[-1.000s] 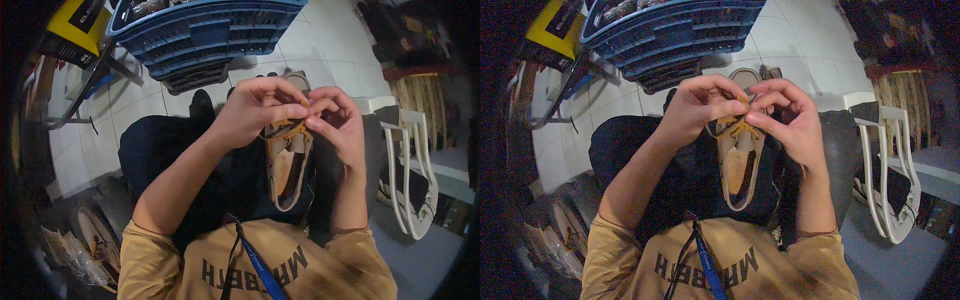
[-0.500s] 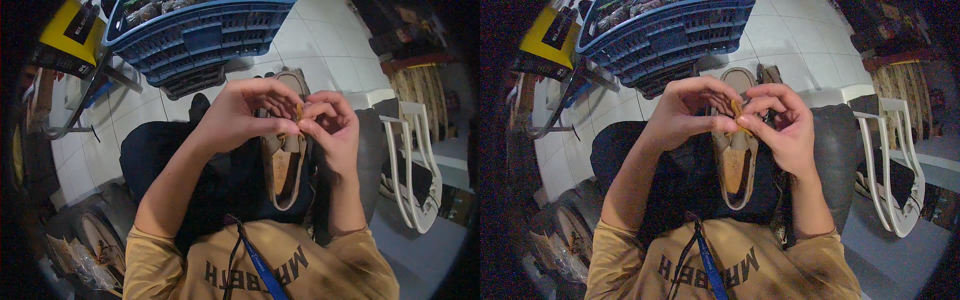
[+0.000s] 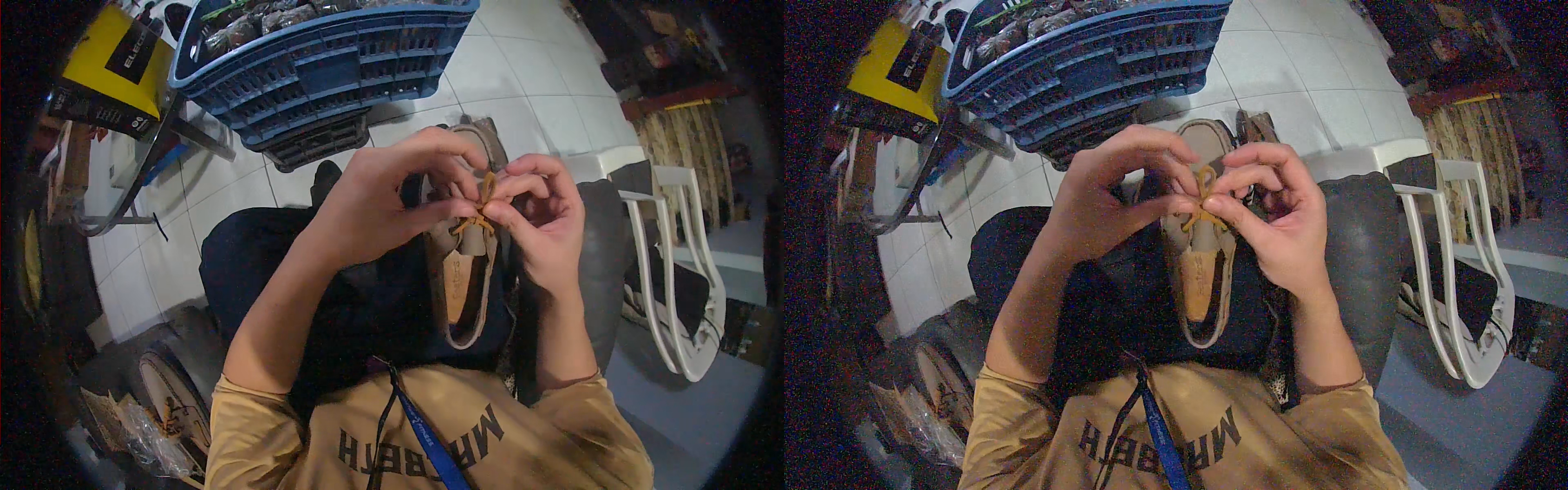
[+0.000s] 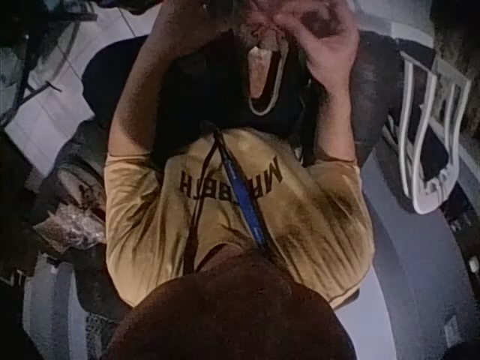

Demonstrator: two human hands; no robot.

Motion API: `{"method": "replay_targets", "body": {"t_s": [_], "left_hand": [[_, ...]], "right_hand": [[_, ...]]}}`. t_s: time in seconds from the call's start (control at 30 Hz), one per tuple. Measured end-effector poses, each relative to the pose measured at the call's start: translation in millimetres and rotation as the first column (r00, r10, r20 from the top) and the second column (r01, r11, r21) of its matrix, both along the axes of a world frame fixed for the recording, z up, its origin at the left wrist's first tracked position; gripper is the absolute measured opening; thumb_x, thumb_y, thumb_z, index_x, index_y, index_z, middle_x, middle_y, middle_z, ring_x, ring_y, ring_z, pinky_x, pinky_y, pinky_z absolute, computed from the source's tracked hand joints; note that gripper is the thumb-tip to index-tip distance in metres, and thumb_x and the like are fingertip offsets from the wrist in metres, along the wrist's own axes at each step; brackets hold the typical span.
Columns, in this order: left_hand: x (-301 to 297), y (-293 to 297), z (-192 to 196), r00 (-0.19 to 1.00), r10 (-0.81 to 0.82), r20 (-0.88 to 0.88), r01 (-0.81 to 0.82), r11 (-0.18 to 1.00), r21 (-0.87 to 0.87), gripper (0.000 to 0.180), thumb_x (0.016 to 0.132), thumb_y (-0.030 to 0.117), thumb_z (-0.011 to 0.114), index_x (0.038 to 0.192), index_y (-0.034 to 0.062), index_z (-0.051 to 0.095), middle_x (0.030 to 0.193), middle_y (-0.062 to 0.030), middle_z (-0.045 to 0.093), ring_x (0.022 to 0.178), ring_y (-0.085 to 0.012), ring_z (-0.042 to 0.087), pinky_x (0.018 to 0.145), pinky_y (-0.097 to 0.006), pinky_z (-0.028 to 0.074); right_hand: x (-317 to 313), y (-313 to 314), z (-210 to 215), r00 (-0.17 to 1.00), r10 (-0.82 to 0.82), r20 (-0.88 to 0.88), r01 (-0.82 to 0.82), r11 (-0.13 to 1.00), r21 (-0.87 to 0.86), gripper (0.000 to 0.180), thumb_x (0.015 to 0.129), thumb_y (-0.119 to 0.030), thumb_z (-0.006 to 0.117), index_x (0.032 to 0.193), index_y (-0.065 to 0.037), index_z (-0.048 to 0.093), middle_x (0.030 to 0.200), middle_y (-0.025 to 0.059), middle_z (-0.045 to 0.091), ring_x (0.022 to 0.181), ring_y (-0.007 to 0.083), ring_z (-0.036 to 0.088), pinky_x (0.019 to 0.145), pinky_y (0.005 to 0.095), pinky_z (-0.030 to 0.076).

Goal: Tying shoelaces on boat shoes and placing them into plastic bags for storage or shipping.

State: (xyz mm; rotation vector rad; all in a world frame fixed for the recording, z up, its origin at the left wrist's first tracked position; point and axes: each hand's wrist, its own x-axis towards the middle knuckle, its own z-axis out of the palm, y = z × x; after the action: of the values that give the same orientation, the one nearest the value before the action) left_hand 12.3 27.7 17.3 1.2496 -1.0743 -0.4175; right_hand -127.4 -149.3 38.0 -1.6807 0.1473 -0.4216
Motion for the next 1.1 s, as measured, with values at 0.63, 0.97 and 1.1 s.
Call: {"method": "replay_targets", "body": {"t_s": [0.63,0.97,1.1], "left_hand": [[-17.5,-11.5,-13.5,0.971,0.237,-0.018,-0.238,0.969,-0.068,0.034,0.083,0.000,0.083,0.111,0.0029,0.063,0.102,-0.0033,0.068,0.093,-0.0103,0.067,0.084,-0.026,0.055],[-25.8,-12.0,-11.2,0.859,0.185,-0.477,-0.179,0.982,0.059,0.034,0.088,0.002,0.080,0.111,0.0034,0.055,0.093,-0.0007,0.068,0.084,-0.0039,0.065,0.072,-0.020,0.051],[-29.9,-16.1,-16.3,0.788,0.167,-0.593,-0.208,0.978,-0.001,0.034,0.089,0.000,0.078,0.112,0.0043,0.053,0.086,-0.0018,0.072,0.078,-0.0016,0.062,0.065,-0.019,0.047]], "right_hand": [[-0.3,12.8,3.0,0.979,-0.134,0.152,0.181,0.917,-0.356,0.033,0.085,0.003,0.079,0.114,-0.001,0.062,0.098,0.0078,0.071,0.090,0.0173,0.069,0.081,0.0329,0.056],[9.7,18.8,15.5,0.980,-0.040,0.197,0.182,0.588,-0.788,0.028,0.079,0.001,0.081,0.104,-0.005,0.069,0.090,0.0079,0.072,0.086,0.0264,0.068,0.075,0.0377,0.055],[7.0,21.3,9.5,0.962,-0.262,0.080,0.260,0.780,-0.569,0.023,0.079,-0.004,0.084,0.099,-0.004,0.072,0.089,0.0078,0.073,0.085,0.0232,0.068,0.075,0.0348,0.053]]}}
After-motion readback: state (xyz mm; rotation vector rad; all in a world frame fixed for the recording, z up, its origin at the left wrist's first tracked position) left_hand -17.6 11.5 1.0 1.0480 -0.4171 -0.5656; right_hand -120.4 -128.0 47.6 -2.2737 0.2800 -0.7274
